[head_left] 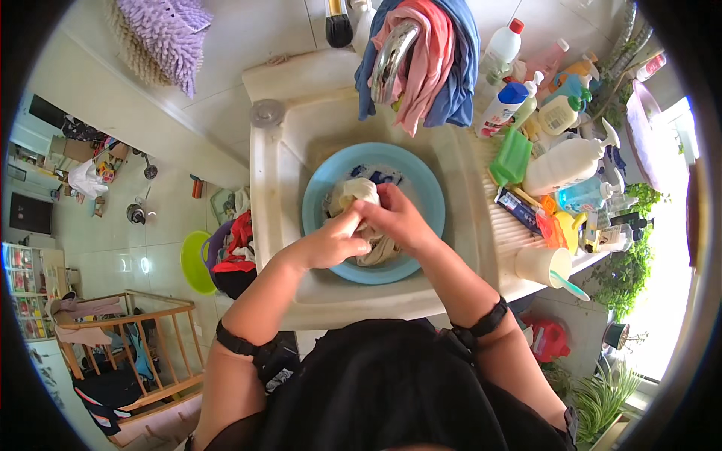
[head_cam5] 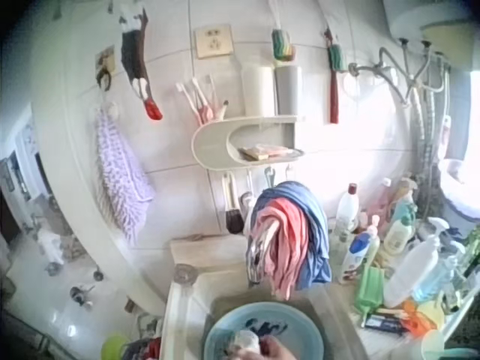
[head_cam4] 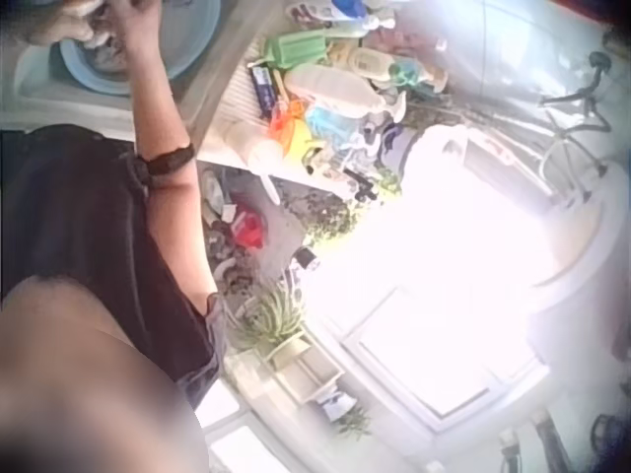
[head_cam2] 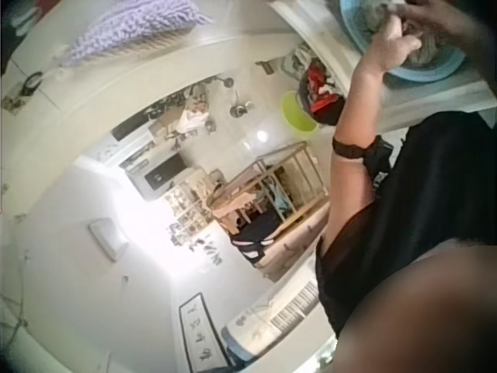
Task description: Hand-washing laundry items in a plastic basin inside a sink using soap.
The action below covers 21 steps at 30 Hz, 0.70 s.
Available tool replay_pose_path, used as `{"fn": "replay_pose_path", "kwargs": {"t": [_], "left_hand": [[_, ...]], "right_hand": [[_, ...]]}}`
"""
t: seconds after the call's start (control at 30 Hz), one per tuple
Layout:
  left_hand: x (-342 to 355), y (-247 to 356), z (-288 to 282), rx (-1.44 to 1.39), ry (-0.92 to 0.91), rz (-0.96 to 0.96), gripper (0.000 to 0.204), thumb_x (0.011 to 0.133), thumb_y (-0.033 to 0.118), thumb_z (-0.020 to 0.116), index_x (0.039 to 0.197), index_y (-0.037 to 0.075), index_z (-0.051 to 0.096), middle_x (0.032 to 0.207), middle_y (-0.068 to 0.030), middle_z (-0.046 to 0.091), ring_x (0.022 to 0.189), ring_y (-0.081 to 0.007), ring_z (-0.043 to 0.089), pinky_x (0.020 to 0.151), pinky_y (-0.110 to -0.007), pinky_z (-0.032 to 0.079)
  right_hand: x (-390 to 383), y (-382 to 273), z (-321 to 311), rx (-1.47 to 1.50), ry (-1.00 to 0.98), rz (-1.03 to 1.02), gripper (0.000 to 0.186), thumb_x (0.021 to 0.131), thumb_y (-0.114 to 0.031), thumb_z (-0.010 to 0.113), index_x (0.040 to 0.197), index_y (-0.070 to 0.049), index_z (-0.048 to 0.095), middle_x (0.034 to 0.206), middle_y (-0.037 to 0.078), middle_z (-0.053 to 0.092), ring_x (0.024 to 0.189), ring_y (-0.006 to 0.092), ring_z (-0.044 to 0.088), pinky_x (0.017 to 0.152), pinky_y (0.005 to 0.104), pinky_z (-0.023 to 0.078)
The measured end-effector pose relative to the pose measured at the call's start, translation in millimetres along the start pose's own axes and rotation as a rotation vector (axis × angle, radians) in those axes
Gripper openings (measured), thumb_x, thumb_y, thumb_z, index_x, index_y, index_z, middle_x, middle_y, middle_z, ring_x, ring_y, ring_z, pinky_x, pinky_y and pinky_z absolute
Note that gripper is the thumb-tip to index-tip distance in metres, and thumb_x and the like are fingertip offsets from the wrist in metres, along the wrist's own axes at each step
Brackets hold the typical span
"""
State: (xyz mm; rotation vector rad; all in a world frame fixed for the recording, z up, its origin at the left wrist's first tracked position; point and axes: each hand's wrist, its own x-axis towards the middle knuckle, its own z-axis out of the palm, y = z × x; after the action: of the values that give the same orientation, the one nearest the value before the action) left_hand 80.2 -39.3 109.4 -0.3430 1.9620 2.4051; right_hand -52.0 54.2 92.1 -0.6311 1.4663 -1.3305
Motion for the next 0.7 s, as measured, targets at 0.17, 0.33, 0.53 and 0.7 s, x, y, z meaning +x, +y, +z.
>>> {"fn": "replay_pose_path", "kwargs": {"t": [0.17, 0.33, 0.53, 0.7], "left_hand": [[-13, 0, -14, -0.264, -0.012, 0.008, 0.048, 0.081, 0.002, 0.046, 0.128, 0.000, 0.035, 0.129, -0.0108, 0.037, 0.118, -0.0209, 0.039, 0.093, -0.032, 0.035], [9, -28, -12, 0.626, 0.534, 0.189, 0.040, 0.073, -0.006, 0.054, 0.112, 0.005, 0.048, 0.106, -0.0044, 0.054, 0.093, -0.0168, 0.055, 0.081, -0.030, 0.043], [11, -23, -39, 0.469, 0.502, 0.126, 0.017, 0.071, -0.003, 0.061, 0.088, -0.001, 0.060, 0.079, -0.0016, 0.061, 0.076, -0.0085, 0.054, 0.067, -0.024, 0.045], [-2, 30, -57, 0.387, 0.370, -0.028, 0.014, 0.079, 0.010, 0.061, 0.084, -0.003, 0.060, 0.071, -0.0001, 0.059, 0.070, -0.0038, 0.050, 0.061, -0.023, 0.042]], "right_hand": [[0, 10, -28, 0.012, 0.003, 0.014, 0.027, 0.086, -0.020, 0.050, 0.100, 0.004, 0.052, 0.086, 0.005, 0.057, 0.080, 0.0104, 0.052, 0.071, 0.0249, 0.043], [-7, -20, -17, -0.041, -0.093, -0.003, 0.025, 0.088, -0.017, 0.045, 0.098, 0.003, 0.054, 0.085, 0.003, 0.057, 0.077, 0.0100, 0.052, 0.070, 0.0242, 0.042], [2, -39, -39, -0.707, -0.038, -0.283, 0.028, 0.065, -0.015, 0.062, 0.092, -0.005, 0.059, 0.074, 0.012, 0.060, 0.071, 0.0242, 0.058, 0.064, 0.0302, 0.044], [2, 13, -86, -1.149, 0.194, -0.153, 0.024, 0.066, -0.014, 0.060, 0.088, -0.006, 0.060, 0.080, 0.013, 0.062, 0.073, 0.0289, 0.056, 0.066, 0.0305, 0.044]]}}
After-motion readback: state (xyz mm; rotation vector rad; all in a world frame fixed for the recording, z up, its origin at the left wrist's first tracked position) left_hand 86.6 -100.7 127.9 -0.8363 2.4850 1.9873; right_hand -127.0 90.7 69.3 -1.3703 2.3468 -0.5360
